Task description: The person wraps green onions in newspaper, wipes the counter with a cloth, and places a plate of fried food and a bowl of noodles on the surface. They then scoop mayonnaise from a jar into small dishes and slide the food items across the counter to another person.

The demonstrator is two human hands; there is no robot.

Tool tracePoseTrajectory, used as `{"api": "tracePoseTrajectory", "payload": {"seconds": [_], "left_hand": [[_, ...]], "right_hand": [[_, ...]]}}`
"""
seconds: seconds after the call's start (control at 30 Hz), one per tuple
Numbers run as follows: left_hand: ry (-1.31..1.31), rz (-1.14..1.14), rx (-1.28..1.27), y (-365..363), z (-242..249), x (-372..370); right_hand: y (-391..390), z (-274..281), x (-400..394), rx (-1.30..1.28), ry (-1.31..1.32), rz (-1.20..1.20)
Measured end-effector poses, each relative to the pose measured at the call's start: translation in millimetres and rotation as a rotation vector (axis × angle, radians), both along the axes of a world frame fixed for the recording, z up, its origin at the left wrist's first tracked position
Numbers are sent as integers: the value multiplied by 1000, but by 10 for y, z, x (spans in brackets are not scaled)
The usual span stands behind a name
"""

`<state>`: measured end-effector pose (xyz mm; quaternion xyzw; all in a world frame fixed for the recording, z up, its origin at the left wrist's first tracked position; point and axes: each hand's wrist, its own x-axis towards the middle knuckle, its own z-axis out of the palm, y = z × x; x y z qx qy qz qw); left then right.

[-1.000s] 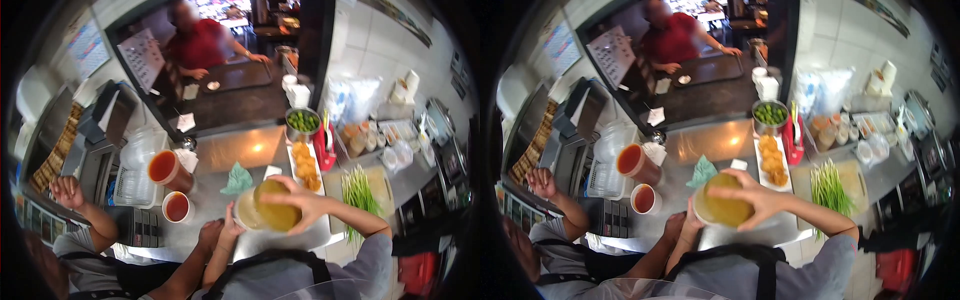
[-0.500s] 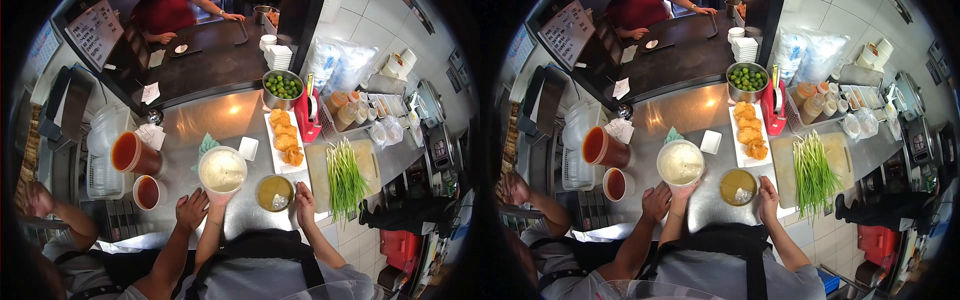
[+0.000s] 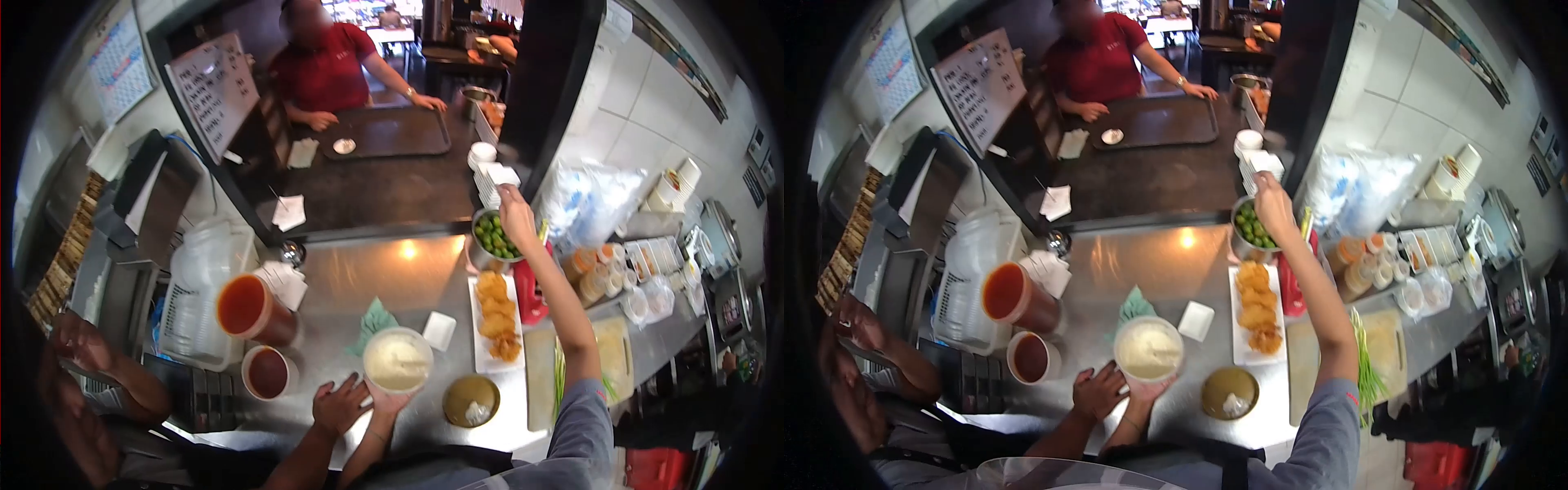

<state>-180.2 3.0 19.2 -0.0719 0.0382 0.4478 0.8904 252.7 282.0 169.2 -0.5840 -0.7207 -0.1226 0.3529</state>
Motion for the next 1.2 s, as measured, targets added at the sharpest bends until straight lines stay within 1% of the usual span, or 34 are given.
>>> {"api": "tracePoseTrajectory", "payload": {"seconds": [0.07, 0.1, 0.13, 0.17, 0.2, 0.23, 0.27, 0.37, 0.47, 0.5, 0.57, 0.6, 0.63, 0.67, 0.7, 0.73, 0.77, 0.8, 0.83, 0.9, 0.93, 1.0, 1.1, 1.17, 1.2], "left_hand": [[4, -5, 73, 5, -63, 2], [160, -5, -77, 34, 110, 75], [174, -12, -72, 66, 96, 72], [188, -22, -70, 57, 55, 61], [199, -31, -70, 69, 33, 71], [184, -42, -113, 78, 284, 133], [207, -44, -102, 92, 307, 145], [256, -48, -78, 59, 294, 127], [241, -56, -59, 47, 248, 83], [218, -60, -59, 41, 239, 69], [148, -58, -59, 41, 156, 33], [103, -53, -60, 39, 82, 14], [59, -53, -62, 31, 27, -2], [566, -30, 261, 11, 57, 24], [1063, -8, 601, -14, 95, 72], [1350, 34, 814, -43, 121, 113], [1165, 11, 668, -71, 128, 154], [843, -13, 409, -94, 137, 193], [467, -25, 82, -101, 166, 227], [354, -40, -49, -183, 203, 309], [329, -39, -89, -243, 220, 355], [301, -26, -154, -387, 244, 441], [288, 38, -163, -641, 328, 566], [301, 163, -83, -867, 440, 668], [326, 193, -46, -847, 541, 724]], "right_hand": [[678, -252, 323, 35, -289, -216], [817, -257, 395, -130, -376, -262], [945, -287, 472, -298, -462, -311], [1041, -352, 533, -345, -515, -301], [1093, -392, 544, -333, -517, -298], [1119, -413, 543, -321, -522, -294], [1156, -407, 556, -306, -529, -290], [1194, -364, 645, -250, -451, -252], [1186, -280, 637, -221, -214, -252], [1102, -221, 589, -142, -183, -157], [566, 92, 217, -115, -24, -45], [296, 143, 39, -103, 47, 105], [-49, 175, -131, -285, 65, 135], [-302, 16, -244, -162, 66, 335], [-621, -116, -393, -176, 33, 501], [-999, -230, -543, -127, -10, 657], [-1429, -251, -732, -457, -174, 534], [-1646, -527, -881, -306, -161, 698], [-1938, -742, -957, -426, -290, 727], [-2419, -796, -1158, -421, -265, 768], [-2556, -923, -1229, -377, -262, 808], [-2662, -1230, -1328, -289, -261, 906], [-2730, -1607, -1369, -216, -263, 916], [-2716, -1833, -1358, -349, -349, 847], [-2730, -1708, -1367, -521, -185, 763]]}}
